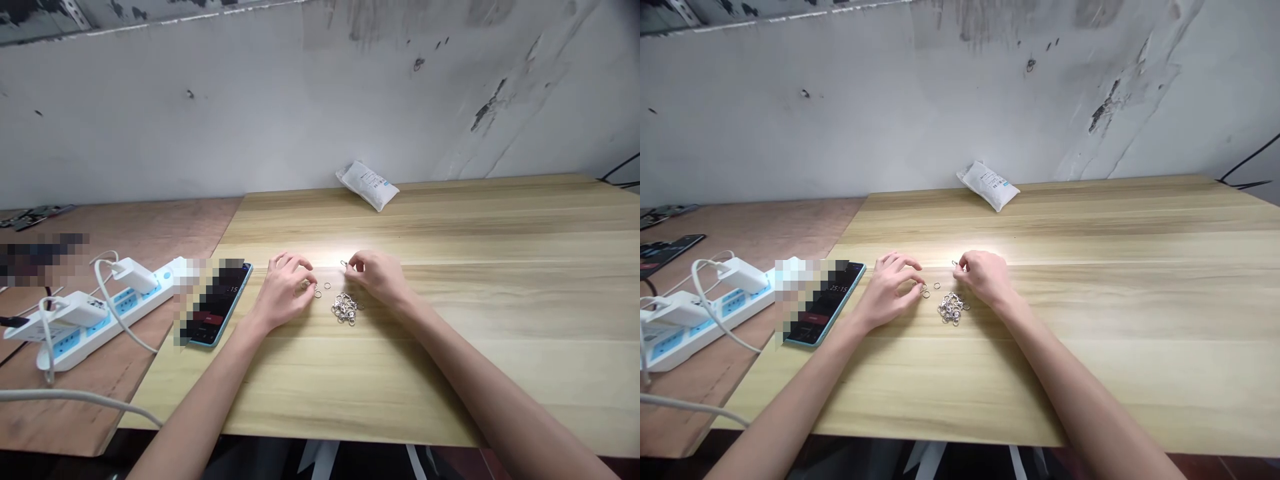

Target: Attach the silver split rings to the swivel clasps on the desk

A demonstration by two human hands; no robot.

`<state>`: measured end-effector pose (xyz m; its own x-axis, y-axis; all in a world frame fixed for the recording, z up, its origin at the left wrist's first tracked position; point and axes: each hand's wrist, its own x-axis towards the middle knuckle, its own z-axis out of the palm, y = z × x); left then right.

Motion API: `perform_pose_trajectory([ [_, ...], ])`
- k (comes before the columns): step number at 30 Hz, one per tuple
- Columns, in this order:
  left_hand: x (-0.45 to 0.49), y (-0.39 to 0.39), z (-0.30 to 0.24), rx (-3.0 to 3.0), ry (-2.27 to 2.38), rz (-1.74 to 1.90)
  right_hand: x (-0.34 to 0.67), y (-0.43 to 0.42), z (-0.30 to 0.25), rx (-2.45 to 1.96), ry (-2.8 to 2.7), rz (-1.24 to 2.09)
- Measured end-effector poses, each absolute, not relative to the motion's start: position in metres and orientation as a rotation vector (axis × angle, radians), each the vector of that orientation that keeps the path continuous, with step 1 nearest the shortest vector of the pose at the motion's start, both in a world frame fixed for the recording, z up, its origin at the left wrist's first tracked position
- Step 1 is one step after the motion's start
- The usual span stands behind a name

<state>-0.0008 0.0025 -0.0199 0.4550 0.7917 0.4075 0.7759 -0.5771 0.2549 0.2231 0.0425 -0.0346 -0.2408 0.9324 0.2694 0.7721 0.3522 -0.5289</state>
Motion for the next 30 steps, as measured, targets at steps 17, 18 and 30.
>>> perform_pose_trajectory([
  [17, 0.017, -0.004, -0.026, 2.604, 1.427, 1.178, 0.2, 0.022, -0.03, -1.009, -1.212, 1.601],
  [18, 0.017, -0.004, -0.026, 2.605, 1.422, 1.181, 0.2, 0.021, -0.029, -1.004, -1.218, 1.608],
  [30, 0.016, -0.003, -0.026, 2.622, 1.367, 1.279, 0.199, 0.019, -0.033, -0.882, -1.323, 1.546],
])
